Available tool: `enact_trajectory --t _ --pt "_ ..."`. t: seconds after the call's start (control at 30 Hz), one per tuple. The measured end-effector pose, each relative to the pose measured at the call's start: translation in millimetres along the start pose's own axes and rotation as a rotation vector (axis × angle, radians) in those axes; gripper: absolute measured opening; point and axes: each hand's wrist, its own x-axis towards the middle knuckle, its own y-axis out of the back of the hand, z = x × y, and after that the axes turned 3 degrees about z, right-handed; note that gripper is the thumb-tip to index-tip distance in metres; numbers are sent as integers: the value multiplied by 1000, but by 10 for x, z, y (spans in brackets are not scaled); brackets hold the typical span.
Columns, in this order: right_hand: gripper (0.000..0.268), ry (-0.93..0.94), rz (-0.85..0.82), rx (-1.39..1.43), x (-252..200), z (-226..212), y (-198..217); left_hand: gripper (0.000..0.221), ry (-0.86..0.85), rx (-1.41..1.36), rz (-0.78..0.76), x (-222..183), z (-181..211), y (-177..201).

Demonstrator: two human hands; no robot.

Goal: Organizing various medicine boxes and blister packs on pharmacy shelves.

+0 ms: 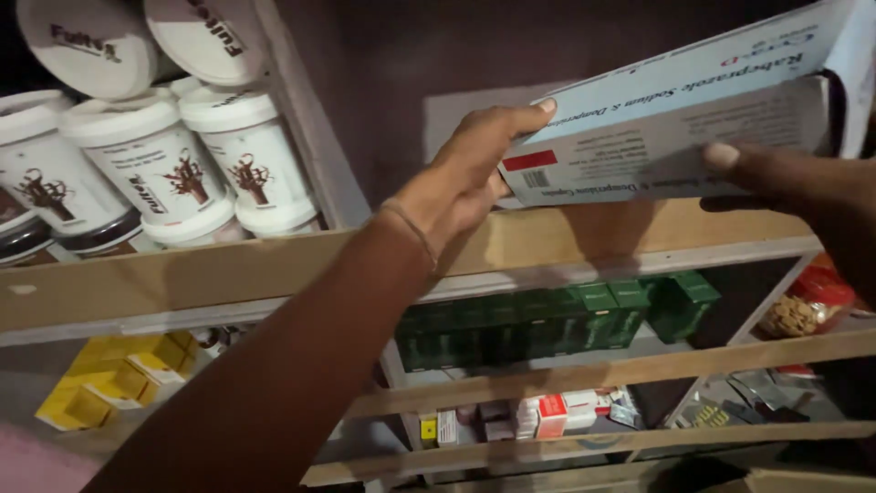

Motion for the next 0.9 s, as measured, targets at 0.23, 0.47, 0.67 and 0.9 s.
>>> enact_trajectory --t 0.23,0.47,0.67,0.9 --pt "89 -40 15 141 -318 -1158 -547 58 37 -10 78 72 -45 242" --pt "72 53 -48 349 260 -381 -739 58 -23 -168 28 -137 -55 165" --pt "53 37 -115 441 154 -850 -974 46 -226 -61 226 251 -383 736" --pt "74 -275 36 507 -39 -1458 -1170 35 -168 -223 168 369 -218 946"
